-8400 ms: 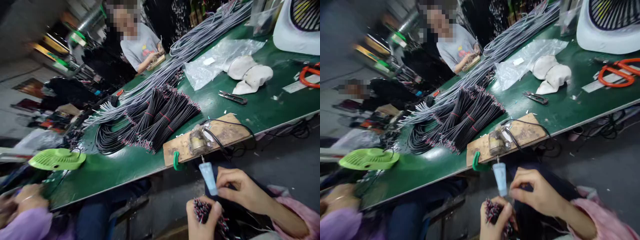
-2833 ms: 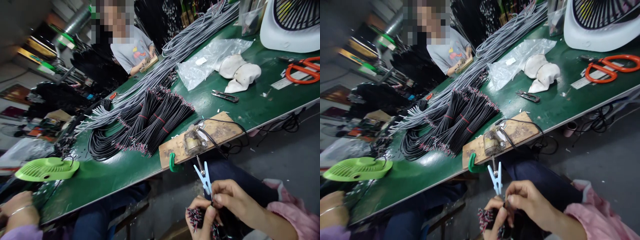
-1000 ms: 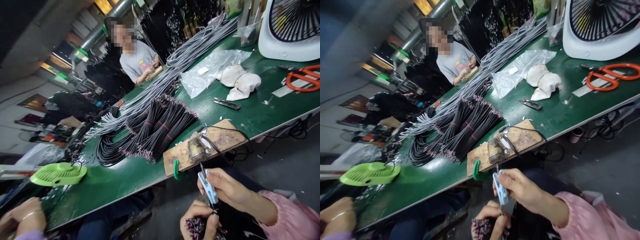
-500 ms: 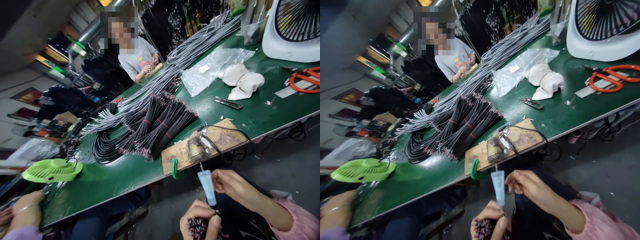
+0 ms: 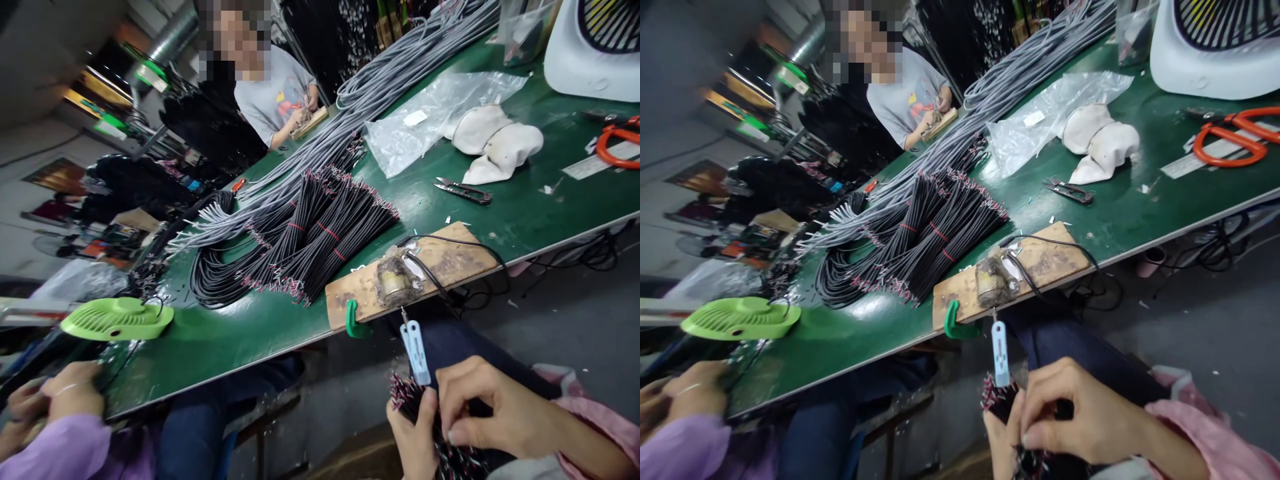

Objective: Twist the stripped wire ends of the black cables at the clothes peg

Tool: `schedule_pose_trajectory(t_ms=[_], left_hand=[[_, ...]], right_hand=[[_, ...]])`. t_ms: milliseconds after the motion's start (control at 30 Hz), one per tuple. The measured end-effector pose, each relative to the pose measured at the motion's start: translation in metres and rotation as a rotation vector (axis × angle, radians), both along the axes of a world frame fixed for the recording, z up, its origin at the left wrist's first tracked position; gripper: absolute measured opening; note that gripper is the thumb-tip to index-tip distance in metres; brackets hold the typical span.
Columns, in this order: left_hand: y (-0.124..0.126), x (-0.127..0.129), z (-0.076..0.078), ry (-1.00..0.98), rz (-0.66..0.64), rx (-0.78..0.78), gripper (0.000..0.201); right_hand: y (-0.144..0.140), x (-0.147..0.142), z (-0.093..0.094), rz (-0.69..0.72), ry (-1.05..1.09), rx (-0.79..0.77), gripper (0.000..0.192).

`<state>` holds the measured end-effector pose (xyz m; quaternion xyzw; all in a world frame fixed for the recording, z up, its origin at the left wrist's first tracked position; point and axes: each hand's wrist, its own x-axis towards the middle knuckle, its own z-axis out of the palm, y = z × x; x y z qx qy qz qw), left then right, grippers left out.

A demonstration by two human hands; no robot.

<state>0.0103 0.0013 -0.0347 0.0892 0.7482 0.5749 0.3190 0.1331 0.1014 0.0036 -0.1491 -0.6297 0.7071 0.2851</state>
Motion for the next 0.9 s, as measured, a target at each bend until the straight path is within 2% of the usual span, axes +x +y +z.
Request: schedule_pose_trajectory(t_ms=[67,167,233,300,433,533,633,700,800,900], left_hand=[[-0.006,0.000,0.005,-0.033,0.004,-0.002,0.045],[-0.010,0.003,0.010,-0.190,-0.110,0.056,0.048],[-0.010,0.004,0.011,-0.243,-0.152,0.097,0.048],[-0.009,0.004,0.010,-0.242,-0.148,0.149,0.047],[-0.007,0.003,0.008,-0.247,-0.122,0.250,0.040],[-0.006,0.003,0.007,-0.268,-0.096,0.339,0.036],[-0.003,0.004,0.011,-0.274,-0.162,0.428,0.027],[-0.001,0.002,0.017,-0.204,-0.234,0.479,0.024],[0.003,-0.004,0.029,-0.028,-0.316,0.542,0.018],[0.008,-0.011,0.042,0.105,-0.357,0.573,0.012]], right_hand=[[0.000,0.000,0.001,-0.078,-0.063,0.004,0.018],[0.002,-0.004,0.002,-0.227,-0.192,0.082,0.018],[0.004,-0.006,0.003,-0.217,-0.197,0.142,0.016],[0.004,-0.006,0.005,-0.181,-0.167,0.169,0.017],[0.000,-0.006,0.007,-0.194,-0.183,0.163,0.021],[-0.002,-0.008,-0.001,-0.185,-0.163,0.030,0.023],[0.000,-0.016,-0.013,-0.082,-0.046,-0.333,0.028],[0.006,-0.022,-0.017,-0.058,0.007,-0.502,0.034],[0.017,-0.030,-0.009,-0.164,0.003,-0.511,0.038],[0.029,-0.036,0.011,-0.261,-0.026,-0.367,0.046]])
